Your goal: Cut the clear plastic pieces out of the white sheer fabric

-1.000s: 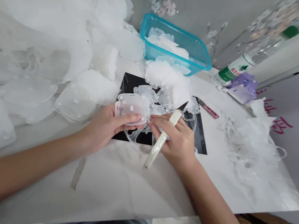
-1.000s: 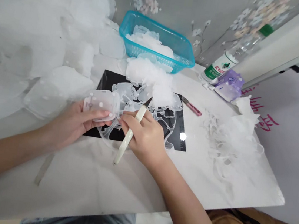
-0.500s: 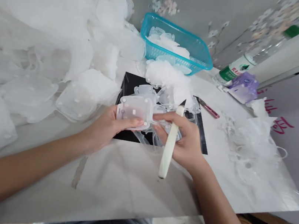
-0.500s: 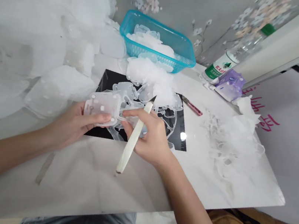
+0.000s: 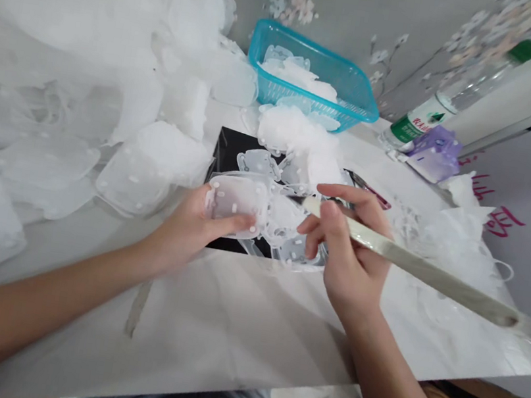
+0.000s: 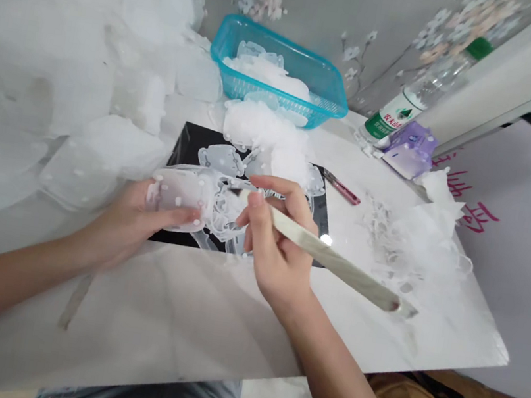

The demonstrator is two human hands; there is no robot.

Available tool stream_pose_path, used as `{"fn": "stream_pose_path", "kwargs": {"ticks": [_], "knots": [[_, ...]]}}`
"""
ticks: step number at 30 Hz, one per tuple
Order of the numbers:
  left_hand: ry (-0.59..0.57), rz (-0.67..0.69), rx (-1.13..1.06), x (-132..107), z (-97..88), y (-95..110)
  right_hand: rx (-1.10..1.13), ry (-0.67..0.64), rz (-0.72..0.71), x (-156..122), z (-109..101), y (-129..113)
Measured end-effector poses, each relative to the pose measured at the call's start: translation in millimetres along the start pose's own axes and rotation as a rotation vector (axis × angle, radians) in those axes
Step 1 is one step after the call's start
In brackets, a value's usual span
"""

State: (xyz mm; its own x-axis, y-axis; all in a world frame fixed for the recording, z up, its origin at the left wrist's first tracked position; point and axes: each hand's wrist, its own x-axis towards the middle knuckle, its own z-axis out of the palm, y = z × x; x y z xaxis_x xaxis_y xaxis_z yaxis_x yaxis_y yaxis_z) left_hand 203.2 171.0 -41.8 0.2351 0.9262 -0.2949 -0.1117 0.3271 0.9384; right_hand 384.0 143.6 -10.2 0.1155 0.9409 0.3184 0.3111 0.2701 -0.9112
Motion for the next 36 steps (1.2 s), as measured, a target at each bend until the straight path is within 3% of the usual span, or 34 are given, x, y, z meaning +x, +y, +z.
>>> {"fn": "stream_pose_path", "kwargs": {"ticks": [7, 16, 23, 28, 30, 36], "knots": [[0.036, 0.025, 0.016, 1, 0.6, -2, 0.093, -0.214, 0.024, -13, 6, 4], [0.001, 0.019, -0.017, 0, 1.2, -1, -0.044, -0.231, -0.019, -15, 8, 2], [-0.024, 0.027, -0.006, 0, -0.3, -2, -0.202, -0.228, -0.171, -18, 7, 6], [-0.017, 0.019, -0.044, -1, 2.1, 1, -0.522, -0.167, -0.504, -18, 15, 7], [-0.010, 0.008, -0.064, -2, 2.9, 2, -0.644, -0.207, -0.591, -20, 18, 8], [-0.068, -0.027, -0.106, -1, 0.5, 4, -0.817, -0.316, -0.622, -23, 25, 11]]}}
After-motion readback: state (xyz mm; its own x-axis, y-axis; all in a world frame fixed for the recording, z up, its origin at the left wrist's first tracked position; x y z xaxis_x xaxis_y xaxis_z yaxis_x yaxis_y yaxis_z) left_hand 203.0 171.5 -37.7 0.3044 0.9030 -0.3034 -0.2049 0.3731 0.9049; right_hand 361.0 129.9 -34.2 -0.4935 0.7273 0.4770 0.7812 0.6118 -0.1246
